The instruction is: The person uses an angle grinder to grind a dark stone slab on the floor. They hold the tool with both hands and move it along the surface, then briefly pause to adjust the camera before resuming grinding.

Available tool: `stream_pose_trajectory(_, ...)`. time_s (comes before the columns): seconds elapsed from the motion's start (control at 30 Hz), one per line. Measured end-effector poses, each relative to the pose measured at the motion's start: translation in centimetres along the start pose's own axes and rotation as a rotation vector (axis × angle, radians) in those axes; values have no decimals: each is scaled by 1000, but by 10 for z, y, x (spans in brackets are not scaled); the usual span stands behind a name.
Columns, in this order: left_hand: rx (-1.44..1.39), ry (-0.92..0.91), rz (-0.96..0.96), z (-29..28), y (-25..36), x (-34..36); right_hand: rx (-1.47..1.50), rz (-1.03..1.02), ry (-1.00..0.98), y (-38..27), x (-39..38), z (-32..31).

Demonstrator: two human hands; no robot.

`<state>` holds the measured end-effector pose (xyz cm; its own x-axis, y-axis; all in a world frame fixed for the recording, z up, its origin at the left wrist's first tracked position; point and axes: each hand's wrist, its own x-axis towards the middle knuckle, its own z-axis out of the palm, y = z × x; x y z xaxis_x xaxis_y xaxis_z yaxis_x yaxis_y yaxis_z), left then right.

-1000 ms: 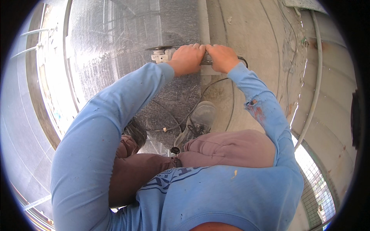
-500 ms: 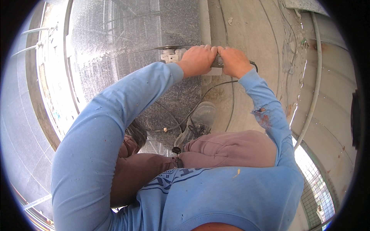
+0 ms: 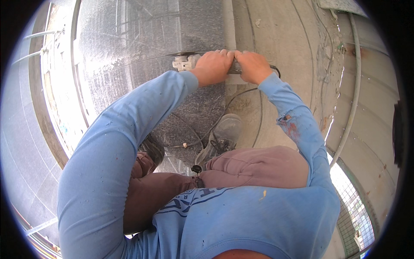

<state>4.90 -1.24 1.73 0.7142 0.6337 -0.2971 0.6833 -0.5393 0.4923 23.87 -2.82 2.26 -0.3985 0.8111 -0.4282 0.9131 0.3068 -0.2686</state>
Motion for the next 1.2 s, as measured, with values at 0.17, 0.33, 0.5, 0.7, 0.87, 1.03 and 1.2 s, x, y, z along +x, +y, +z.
stream_pose_trajectory(0.17,11,24,0,3,1,3,7,-3,13,5,-2,3)
stream_pose_trajectory(0.33,-6,36,34,0,15,9,-35,7,-4,8,-17,-13)
stream_pose_trajectory(0.5,-24,80,80,-1,28,16,-51,36,-8,15,-31,-25)
stream_pose_trajectory(0.7,-9,86,83,3,34,24,-75,53,9,22,-37,-26)
stream_pose_trajectory(0.87,5,58,58,0,36,23,-46,45,46,27,-35,-17)
stream_pose_trajectory(1.03,-11,39,47,0,31,20,-50,42,31,23,-30,-15)
stream_pose_trajectory(1.2,-6,14,19,-1,25,16,-48,14,46,16,-25,-12)
